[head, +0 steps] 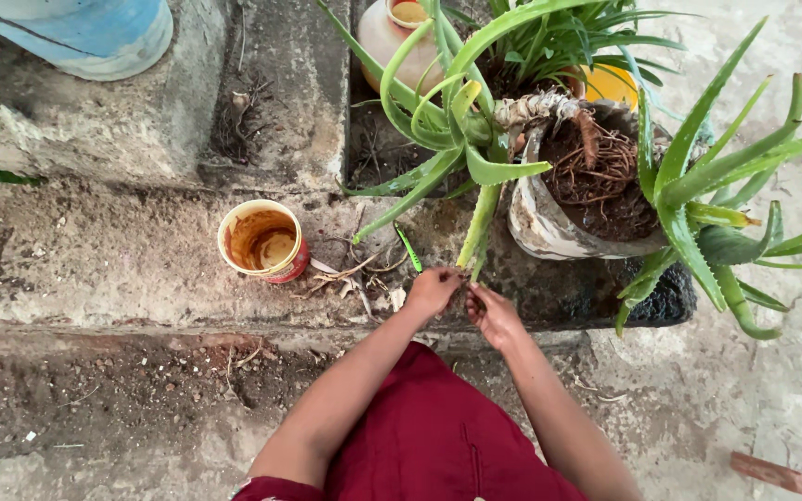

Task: The person tends to potted plants by hand and with a small green tool, adding water from a cup and bucket, and clearing debris from the soil.

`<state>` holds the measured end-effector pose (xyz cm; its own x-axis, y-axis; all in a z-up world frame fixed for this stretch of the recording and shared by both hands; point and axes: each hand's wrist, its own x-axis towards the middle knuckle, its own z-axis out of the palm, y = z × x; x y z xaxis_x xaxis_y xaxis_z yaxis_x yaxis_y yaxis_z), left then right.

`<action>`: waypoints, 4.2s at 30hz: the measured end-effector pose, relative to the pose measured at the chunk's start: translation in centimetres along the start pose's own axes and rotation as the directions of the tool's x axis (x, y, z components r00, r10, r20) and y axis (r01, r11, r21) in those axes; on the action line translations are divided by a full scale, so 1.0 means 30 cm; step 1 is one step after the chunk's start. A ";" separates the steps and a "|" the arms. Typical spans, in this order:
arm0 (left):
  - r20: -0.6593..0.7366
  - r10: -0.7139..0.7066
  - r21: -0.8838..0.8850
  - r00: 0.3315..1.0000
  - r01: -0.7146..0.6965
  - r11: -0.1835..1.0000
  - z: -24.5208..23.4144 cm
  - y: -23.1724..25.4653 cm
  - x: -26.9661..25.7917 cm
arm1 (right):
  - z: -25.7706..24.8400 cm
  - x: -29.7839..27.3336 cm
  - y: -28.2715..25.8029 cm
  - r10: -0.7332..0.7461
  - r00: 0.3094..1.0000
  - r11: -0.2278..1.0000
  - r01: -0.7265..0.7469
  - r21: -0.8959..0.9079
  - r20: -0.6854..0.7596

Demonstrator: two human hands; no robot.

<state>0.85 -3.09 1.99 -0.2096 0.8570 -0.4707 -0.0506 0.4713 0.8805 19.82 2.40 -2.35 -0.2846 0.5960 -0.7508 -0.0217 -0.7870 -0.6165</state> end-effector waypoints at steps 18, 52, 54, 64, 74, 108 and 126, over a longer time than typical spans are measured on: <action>0.122 -0.147 -0.380 0.982 0.183 0.907 0.141 -0.109 0.133 | 0.113 -0.272 -0.096 -0.826 0.461 -0.034 0.533 -0.846 0.323; -0.123 0.771 0.400 0.625 -0.679 0.615 -0.267 0.951 -0.358 | 0.458 -0.619 -0.816 -0.763 0.609 0.567 0.791 -0.229 0.214; 0.016 0.792 0.458 0.610 -0.708 0.537 -0.265 0.953 -0.350 | 0.469 -0.616 -0.825 -0.753 0.615 0.582 0.788 -0.200 0.233; -0.139 0.806 0.723 0.575 -0.497 0.479 -0.596 1.108 -0.048 | 0.572 -0.664 -0.904 -0.814 0.507 0.405 0.845 -0.349 0.285; 0.048 0.911 0.983 0.409 -0.179 0.029 -0.905 1.218 0.345 | 0.635 -0.667 -1.073 -0.859 0.291 0.083 0.891 -0.446 0.421; 0.401 0.865 0.912 0.303 -0.044 -0.407 -1.047 1.160 0.638 | 1.113 -0.138 -1.440 -0.531 0.531 -0.142 0.713 -0.687 0.661; -0.403 0.445 -0.518 0.800 -0.600 0.609 -0.854 0.943 0.880 | 1.097 -0.108 -1.474 -0.525 0.567 -0.167 0.662 -0.730 0.635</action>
<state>-31.13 27.54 15.90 -0.5841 0.8108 0.0378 -0.4105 -0.3352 0.8480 -9.83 30.04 35.15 -0.7583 0.6501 0.0479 0.5151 0.6426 -0.5672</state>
